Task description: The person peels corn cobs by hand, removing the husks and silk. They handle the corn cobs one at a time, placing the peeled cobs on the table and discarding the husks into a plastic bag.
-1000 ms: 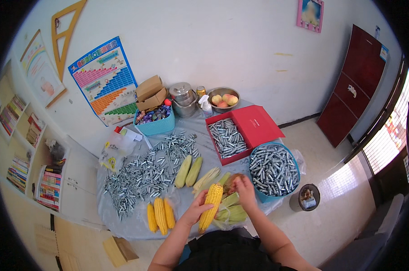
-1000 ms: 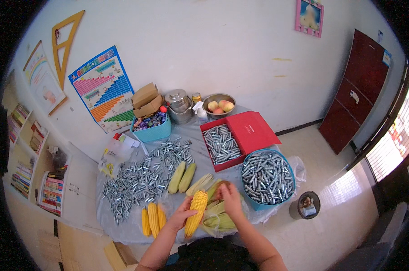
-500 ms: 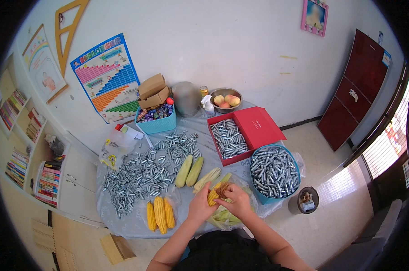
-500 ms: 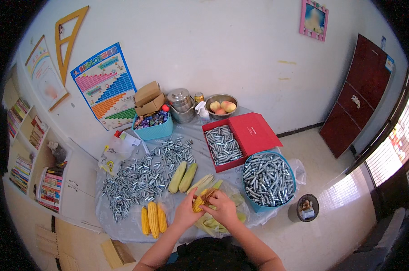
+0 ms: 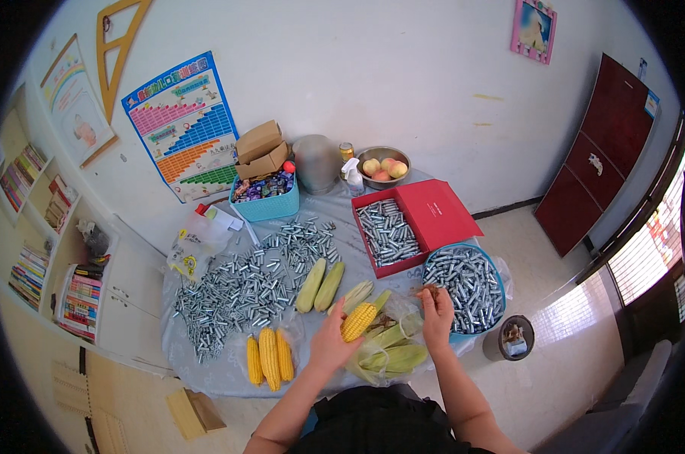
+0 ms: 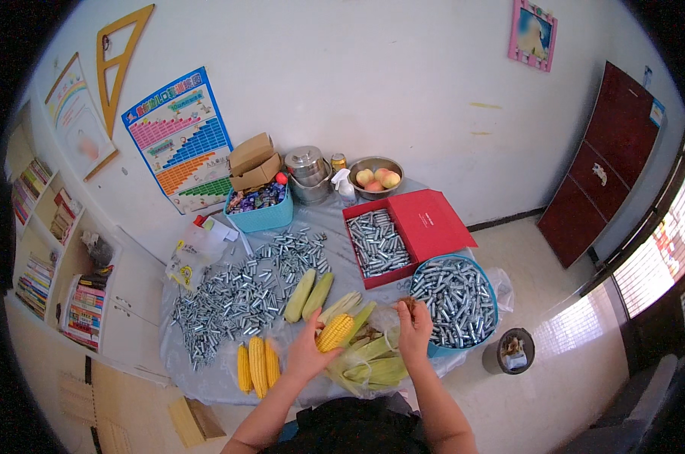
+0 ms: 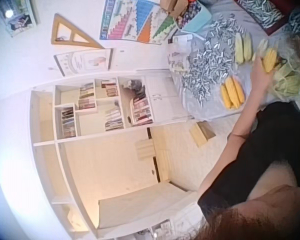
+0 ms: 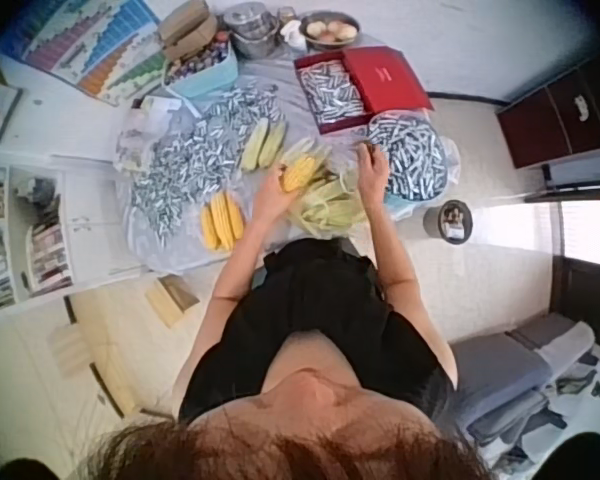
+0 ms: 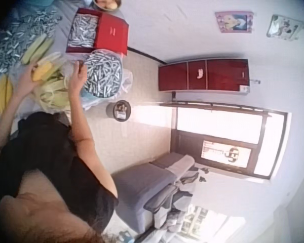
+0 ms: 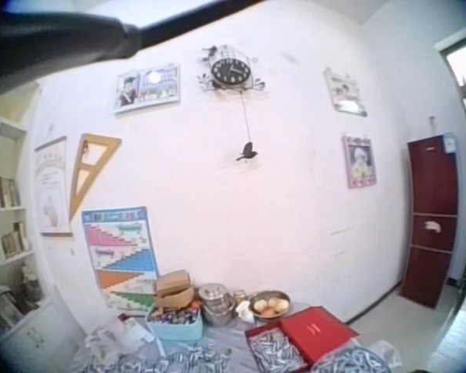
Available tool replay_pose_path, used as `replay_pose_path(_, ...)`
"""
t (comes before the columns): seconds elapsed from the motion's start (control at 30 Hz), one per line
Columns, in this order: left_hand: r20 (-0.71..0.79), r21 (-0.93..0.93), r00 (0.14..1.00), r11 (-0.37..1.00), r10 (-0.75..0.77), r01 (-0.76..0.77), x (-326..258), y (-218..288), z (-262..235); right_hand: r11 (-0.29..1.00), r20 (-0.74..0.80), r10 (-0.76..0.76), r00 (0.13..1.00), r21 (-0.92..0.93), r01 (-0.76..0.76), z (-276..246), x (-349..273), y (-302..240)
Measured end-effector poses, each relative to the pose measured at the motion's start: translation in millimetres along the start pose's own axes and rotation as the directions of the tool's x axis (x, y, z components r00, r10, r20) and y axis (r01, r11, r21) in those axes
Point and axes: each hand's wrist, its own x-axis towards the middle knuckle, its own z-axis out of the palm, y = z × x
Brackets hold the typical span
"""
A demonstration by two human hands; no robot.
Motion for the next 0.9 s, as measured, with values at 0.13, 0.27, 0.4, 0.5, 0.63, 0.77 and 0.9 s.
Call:
replay_pose_path(0.13,0.018,0.057,0.999,0.998,0.036,-0.037,1.5,2.1,1.6,0.988,0.212,-0.154,0.965,0.021,0.153,8.2,-13.9,-4.8)
replay_pose_path(0.27,0.028,0.205,0.977,0.955,0.212,-0.213,1.5,14.1,2.0,0.91,0.429,-0.324,0.843,-0.102,0.401,14.5,-25.0,-24.7)
replay_pose_path(0.4,0.037,0.252,0.946,0.914,0.321,-0.32,1.9,19.7,-0.2,0.88,0.51,-0.34,0.79,-0.125,0.459,12.6,-23.2,-26.7)
replay_pose_path(0.5,0.07,0.285,0.923,0.879,0.378,-0.382,2.4,16.1,-0.5,0.856,0.531,-0.391,0.752,-0.091,0.509,11.1,-21.5,-27.1)
replay_pose_path(0.63,0.154,0.36,0.909,0.835,0.387,-0.417,2.1,13.8,0.4,0.841,0.564,-0.395,0.725,-0.095,0.533,8.8,-21.6,-25.9)
replay_pose_path(0.77,0.138,0.337,0.907,0.842,0.397,-0.42,1.3,16.9,-1.1,0.837,0.537,-0.394,0.746,-0.127,0.533,13.1,-25.1,-16.5)
replay_pose_path(0.9,0.116,0.284,0.906,0.86,0.408,-0.424,-0.9,22.2,-5.9,0.939,0.258,-0.263,0.93,-0.154,0.308,13.5,-24.6,-1.8)
